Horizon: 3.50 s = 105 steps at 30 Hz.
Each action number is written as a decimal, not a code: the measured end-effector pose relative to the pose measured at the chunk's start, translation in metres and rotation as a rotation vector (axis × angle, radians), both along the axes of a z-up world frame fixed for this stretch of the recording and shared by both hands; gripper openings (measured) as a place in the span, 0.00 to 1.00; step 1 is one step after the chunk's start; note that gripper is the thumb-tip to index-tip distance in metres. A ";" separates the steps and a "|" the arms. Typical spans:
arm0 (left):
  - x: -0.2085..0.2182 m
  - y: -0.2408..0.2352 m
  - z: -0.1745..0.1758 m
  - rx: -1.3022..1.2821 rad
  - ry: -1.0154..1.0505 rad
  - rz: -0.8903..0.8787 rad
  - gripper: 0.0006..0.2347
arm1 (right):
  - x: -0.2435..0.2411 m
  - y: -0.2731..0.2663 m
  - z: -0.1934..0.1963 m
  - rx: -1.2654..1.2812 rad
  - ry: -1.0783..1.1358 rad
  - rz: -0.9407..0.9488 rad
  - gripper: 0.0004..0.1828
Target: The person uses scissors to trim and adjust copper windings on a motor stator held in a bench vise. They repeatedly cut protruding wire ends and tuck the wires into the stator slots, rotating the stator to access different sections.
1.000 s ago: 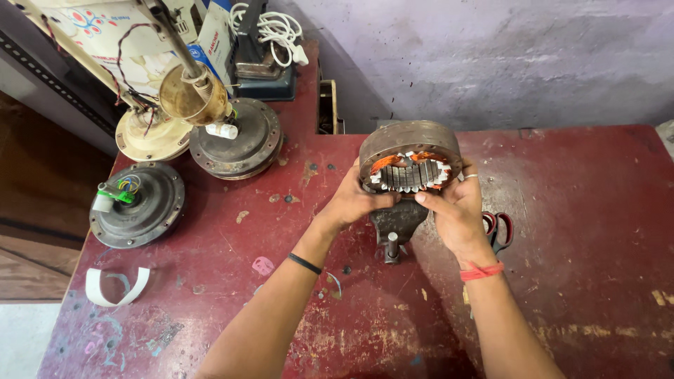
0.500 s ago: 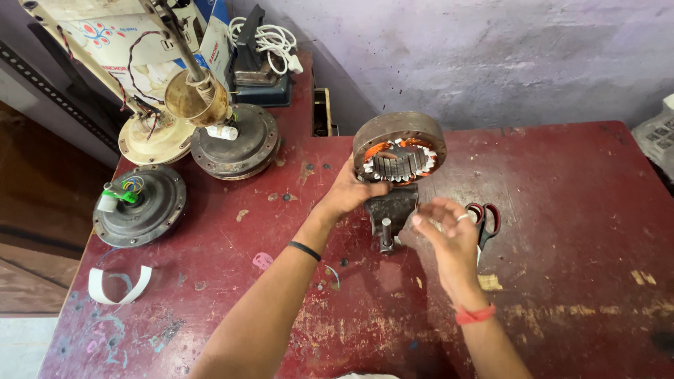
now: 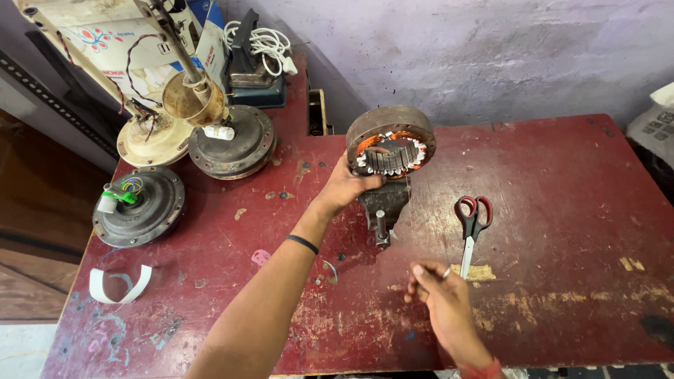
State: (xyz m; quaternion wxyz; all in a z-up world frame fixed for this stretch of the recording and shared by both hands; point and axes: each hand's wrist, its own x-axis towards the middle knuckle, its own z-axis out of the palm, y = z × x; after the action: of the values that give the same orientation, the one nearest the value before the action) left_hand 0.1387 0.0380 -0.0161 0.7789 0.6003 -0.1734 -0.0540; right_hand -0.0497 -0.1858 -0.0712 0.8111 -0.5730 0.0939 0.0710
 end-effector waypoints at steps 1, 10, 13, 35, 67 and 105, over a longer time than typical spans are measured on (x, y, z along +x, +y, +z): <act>0.000 0.000 -0.001 -0.011 -0.002 -0.001 0.21 | -0.009 0.000 -0.001 -0.017 0.025 -0.001 0.09; -0.001 0.000 0.002 0.033 0.055 0.032 0.22 | -0.084 -0.013 -0.020 -0.094 0.366 0.075 0.10; -0.002 -0.002 0.004 0.043 0.108 0.062 0.23 | -0.088 -0.022 -0.009 -0.164 0.291 0.128 0.08; -0.010 0.001 0.011 0.007 0.102 0.012 0.22 | -0.075 -0.030 0.011 -0.260 0.502 -0.078 0.13; -0.107 -0.031 0.034 0.752 -0.737 0.439 0.08 | -0.036 -0.024 0.123 -0.666 -0.139 -0.012 0.12; 0.065 0.030 0.070 -0.091 0.309 -0.468 0.26 | 0.122 0.064 0.130 -0.877 -0.810 -0.574 0.06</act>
State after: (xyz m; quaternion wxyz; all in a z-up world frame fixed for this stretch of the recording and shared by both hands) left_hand 0.2040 0.0683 0.0539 0.7887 0.4929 -0.1886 -0.3154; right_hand 0.0721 -0.1215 0.0586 0.4606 -0.7836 -0.0494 -0.4139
